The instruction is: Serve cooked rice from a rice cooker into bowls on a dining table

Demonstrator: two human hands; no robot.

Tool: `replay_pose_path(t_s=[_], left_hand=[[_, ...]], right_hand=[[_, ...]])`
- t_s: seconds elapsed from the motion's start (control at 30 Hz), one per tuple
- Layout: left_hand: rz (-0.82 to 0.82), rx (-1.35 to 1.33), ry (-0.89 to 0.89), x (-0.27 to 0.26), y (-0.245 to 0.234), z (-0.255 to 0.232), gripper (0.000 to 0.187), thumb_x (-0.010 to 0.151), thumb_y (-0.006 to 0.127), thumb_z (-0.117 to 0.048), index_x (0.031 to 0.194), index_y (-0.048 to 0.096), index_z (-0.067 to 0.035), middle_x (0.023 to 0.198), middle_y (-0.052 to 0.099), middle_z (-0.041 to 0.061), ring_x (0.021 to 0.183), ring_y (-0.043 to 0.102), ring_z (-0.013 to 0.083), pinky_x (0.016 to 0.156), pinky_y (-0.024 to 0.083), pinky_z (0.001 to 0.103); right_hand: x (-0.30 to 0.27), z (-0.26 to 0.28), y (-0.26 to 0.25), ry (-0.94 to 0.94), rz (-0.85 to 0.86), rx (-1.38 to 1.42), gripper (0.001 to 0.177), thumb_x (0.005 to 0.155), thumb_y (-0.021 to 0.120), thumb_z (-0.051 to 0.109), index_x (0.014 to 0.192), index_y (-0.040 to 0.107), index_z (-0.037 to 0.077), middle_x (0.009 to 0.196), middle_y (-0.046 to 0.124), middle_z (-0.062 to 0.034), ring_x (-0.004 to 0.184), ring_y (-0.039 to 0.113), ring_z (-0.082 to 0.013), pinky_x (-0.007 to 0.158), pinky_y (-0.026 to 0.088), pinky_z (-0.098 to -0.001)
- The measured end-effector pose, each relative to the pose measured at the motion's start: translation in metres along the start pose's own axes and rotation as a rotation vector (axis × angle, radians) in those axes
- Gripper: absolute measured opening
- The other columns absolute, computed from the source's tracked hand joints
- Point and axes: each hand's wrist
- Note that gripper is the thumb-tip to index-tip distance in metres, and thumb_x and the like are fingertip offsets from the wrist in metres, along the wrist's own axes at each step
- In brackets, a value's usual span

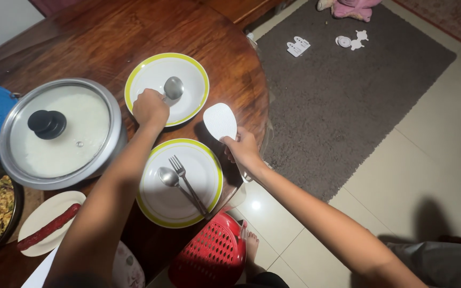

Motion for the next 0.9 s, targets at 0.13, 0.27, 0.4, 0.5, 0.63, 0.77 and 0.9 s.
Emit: replay_pose_path(t_s=[0.13, 0.27, 0.4, 0.5, 0.63, 0.77, 0.9], left_hand=[[0.039, -0.018, -0.117, 0.02, 0.022, 0.0, 0.017, 0.088, 0.074, -0.028, 0.097, 0.08, -0.015, 0.078, 0.074, 0.016, 0.08, 0.076, 0.0396, 0.068, 0.061, 0.053], [0.135, 0.006, -0.131, 0.013, 0.013, -0.011, 0.019, 0.094, 0.065, -0.009, 0.102, 0.075, 0.005, 0.084, 0.073, 0.026, 0.09, 0.073, 0.0481, 0.076, 0.058, 0.06], [0.195, 0.049, -0.144, 0.018, 0.032, -0.005, 0.018, 0.094, 0.066, -0.007, 0.101, 0.074, 0.008, 0.083, 0.072, 0.027, 0.09, 0.072, 0.0499, 0.074, 0.058, 0.063], [0.256, 0.046, -0.139, 0.012, 0.023, -0.008, 0.02, 0.095, 0.064, -0.008, 0.104, 0.072, 0.008, 0.087, 0.073, 0.026, 0.095, 0.072, 0.0496, 0.076, 0.056, 0.065], [0.251, 0.066, -0.08, 0.003, 0.014, -0.009, 0.022, 0.09, 0.065, -0.005, 0.107, 0.072, 0.007, 0.102, 0.072, 0.026, 0.101, 0.07, 0.0491, 0.084, 0.056, 0.061], [0.223, 0.044, 0.013, -0.017, 0.001, -0.005, 0.03, 0.089, 0.069, -0.006, 0.115, 0.069, 0.008, 0.118, 0.063, 0.028, 0.107, 0.066, 0.0525, 0.09, 0.053, 0.064], [0.231, 0.039, 0.023, -0.044, -0.021, -0.004, 0.04, 0.09, 0.071, -0.007, 0.126, 0.063, 0.008, 0.137, 0.046, 0.027, 0.118, 0.059, 0.055, 0.1, 0.049, 0.066]], right_hand=[[0.009, -0.008, -0.008, 0.006, -0.008, -0.001, 0.046, 0.085, 0.071, 0.019, 0.121, 0.061, -0.008, 0.059, 0.065, -0.0125, 0.045, 0.063, -0.0182, 0.04, 0.056, -0.0297], [0.009, -0.005, -0.013, 0.026, -0.013, -0.013, 0.039, 0.086, 0.071, 0.02, 0.115, 0.064, -0.006, 0.059, 0.065, -0.0103, 0.046, 0.063, -0.0164, 0.042, 0.056, -0.028], [0.005, 0.0, -0.013, 0.017, -0.016, -0.022, 0.035, 0.085, 0.071, 0.02, 0.11, 0.065, -0.004, 0.059, 0.065, -0.01, 0.047, 0.063, -0.0159, 0.042, 0.056, -0.0279], [0.004, -0.002, -0.007, 0.013, -0.031, 0.017, 0.035, 0.085, 0.072, 0.018, 0.111, 0.064, -0.005, 0.057, 0.063, -0.0106, 0.045, 0.061, -0.0163, 0.04, 0.055, -0.0277], [0.007, -0.008, 0.004, 0.012, 0.009, -0.018, 0.033, 0.085, 0.072, 0.019, 0.108, 0.065, -0.002, 0.058, 0.065, -0.0104, 0.046, 0.063, -0.0168, 0.041, 0.056, -0.0287], [-0.006, -0.007, 0.017, 0.004, 0.01, 0.002, 0.032, 0.085, 0.071, 0.017, 0.109, 0.065, -0.004, 0.057, 0.063, -0.0097, 0.045, 0.062, -0.0166, 0.039, 0.054, -0.0278], [-0.03, 0.007, 0.029, 0.016, 0.006, 0.022, 0.035, 0.085, 0.071, 0.015, 0.112, 0.063, -0.005, 0.06, 0.06, -0.0108, 0.047, 0.058, -0.0179, 0.041, 0.052, -0.0287]])
Point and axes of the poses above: each hand's wrist, its own x-axis towards the middle knuckle, its own y-axis out of the palm, z = x × y
